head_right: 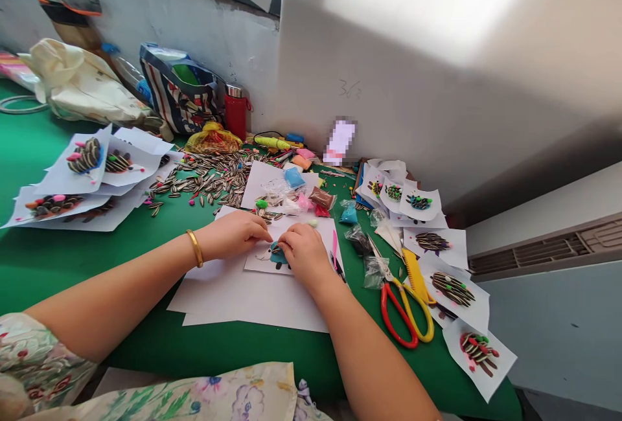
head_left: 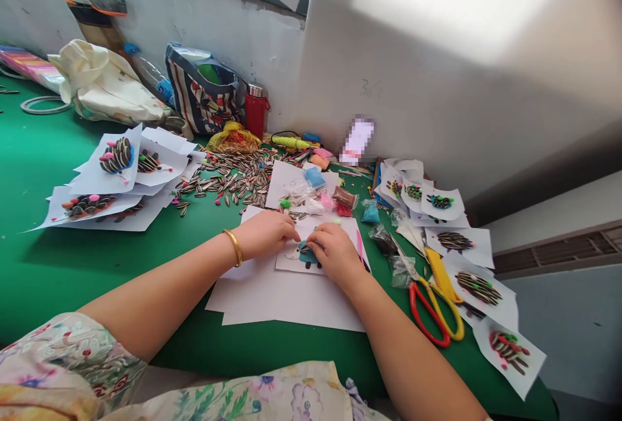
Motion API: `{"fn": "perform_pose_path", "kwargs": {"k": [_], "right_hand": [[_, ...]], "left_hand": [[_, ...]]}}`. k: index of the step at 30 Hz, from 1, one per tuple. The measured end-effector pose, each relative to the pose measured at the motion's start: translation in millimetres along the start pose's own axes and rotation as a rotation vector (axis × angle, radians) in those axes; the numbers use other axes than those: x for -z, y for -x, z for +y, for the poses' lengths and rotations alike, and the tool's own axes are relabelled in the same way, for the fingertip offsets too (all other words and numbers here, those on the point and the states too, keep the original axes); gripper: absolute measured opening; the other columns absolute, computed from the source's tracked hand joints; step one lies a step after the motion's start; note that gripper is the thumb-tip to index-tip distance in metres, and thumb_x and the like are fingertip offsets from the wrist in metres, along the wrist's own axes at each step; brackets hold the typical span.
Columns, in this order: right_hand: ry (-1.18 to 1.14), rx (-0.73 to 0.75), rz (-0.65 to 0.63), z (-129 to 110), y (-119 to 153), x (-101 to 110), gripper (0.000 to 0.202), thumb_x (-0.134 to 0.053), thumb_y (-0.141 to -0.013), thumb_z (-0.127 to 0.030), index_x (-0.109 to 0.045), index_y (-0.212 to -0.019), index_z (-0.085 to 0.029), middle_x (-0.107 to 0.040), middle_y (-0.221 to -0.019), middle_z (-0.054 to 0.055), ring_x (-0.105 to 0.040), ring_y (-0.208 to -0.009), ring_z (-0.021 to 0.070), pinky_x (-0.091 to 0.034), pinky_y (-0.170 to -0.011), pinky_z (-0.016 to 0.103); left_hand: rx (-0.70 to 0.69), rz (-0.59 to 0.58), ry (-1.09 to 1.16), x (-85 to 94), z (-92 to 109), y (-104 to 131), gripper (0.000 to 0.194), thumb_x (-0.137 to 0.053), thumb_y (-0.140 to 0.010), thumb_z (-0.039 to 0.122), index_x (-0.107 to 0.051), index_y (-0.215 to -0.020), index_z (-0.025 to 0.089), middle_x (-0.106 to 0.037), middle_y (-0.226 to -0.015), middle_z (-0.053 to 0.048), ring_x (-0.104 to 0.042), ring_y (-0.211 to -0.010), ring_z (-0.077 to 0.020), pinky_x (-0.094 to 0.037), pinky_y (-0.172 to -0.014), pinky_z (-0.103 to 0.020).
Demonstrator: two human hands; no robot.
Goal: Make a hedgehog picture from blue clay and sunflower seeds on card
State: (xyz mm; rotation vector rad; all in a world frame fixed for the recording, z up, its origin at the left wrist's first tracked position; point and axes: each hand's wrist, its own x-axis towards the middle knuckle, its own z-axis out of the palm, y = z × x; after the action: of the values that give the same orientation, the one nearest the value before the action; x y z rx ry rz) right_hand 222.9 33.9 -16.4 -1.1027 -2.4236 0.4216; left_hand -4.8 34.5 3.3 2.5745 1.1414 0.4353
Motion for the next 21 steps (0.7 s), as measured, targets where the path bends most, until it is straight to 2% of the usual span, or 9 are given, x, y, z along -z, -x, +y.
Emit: {"fn": "perform_pose_path", "kwargs": {"k": [14, 21], "right_hand": [[0.108, 0.051, -0.023, -0.2, -2.1, -0.1, 0.012, -0.062, -0.092, -0.02, -0.073, -0.09, -0.022, -0.067, -0.095, 0.005, -0.056, -0.091, 0.0214, -0.041, -0.082, 0.035], [0.057, 0.053, -0.019, 2.9, -0.2, 0.4, 0.015, -0.059, -0.094, -0.019, -0.074, -0.093, -0.022, -0.067, -0.096, 0.006, -0.056, -0.091, 0.0207, -0.042, -0.084, 0.035]], "left_hand": [[-0.019, -0.024, -0.03, 3.2, 3.0, 1.0, 0.034, -0.057, -0.083, 0.008, -0.079, -0.091, 0.031, -0.073, -0.091, 0.0, -0.066, -0.078, -0.016, -0.045, -0.072, -0.026], [0.002, -0.046, -0.036, 2.4, 2.6, 0.4, 0.034, -0.057, -0.084, 0.008, -0.08, -0.092, 0.032, -0.073, -0.096, 0.0, -0.065, -0.081, -0.0161, -0.044, -0.075, -0.026]]}}
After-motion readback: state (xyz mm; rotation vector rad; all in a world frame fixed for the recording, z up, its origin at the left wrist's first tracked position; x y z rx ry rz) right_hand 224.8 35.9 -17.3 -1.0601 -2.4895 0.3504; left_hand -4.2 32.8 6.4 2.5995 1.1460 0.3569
